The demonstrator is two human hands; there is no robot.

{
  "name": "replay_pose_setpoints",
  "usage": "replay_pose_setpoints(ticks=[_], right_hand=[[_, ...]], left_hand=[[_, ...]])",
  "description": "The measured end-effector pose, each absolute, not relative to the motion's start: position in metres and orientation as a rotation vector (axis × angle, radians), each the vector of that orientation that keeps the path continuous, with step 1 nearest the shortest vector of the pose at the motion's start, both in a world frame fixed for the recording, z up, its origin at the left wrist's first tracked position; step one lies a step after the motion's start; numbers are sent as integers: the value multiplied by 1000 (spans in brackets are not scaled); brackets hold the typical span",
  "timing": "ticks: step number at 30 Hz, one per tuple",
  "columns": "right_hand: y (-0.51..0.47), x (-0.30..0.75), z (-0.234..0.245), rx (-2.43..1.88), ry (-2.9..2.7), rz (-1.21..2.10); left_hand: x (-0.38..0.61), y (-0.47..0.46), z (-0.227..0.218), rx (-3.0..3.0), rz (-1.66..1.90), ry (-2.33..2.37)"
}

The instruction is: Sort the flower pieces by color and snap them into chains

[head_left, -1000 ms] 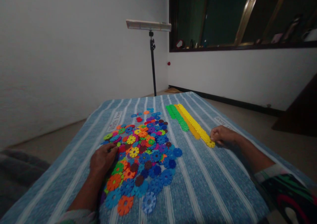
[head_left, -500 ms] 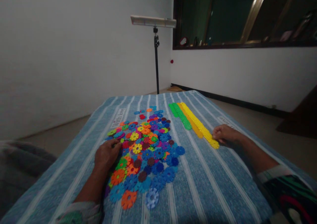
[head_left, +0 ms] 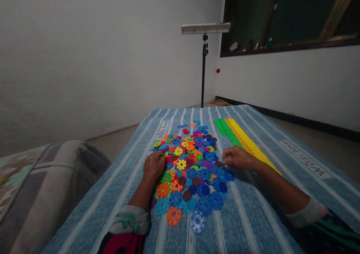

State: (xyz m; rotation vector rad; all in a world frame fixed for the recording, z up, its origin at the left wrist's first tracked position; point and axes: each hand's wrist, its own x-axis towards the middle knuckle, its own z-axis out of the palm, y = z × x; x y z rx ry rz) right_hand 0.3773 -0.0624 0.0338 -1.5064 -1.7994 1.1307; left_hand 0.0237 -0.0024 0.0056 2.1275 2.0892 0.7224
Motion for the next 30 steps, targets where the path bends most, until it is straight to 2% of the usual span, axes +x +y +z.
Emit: replay_pose_setpoints(ticks=[5, 13, 17, 30], right_hand=[[-43, 325, 29, -1418, -1948, 1090], [-22, 265, 37, -1620, -2245, 301], [-3, 245, 39, -1613, -2347, 120], [51, 234, 13, -1645, -2359, 329]], left_hand=[[25, -5, 2, 2133, 750, 2070], [28, -7, -7, 2132, 720, 2069], [29, -9, -9, 2154, 741, 2060], [33, -14, -12, 2113, 781, 2064]])
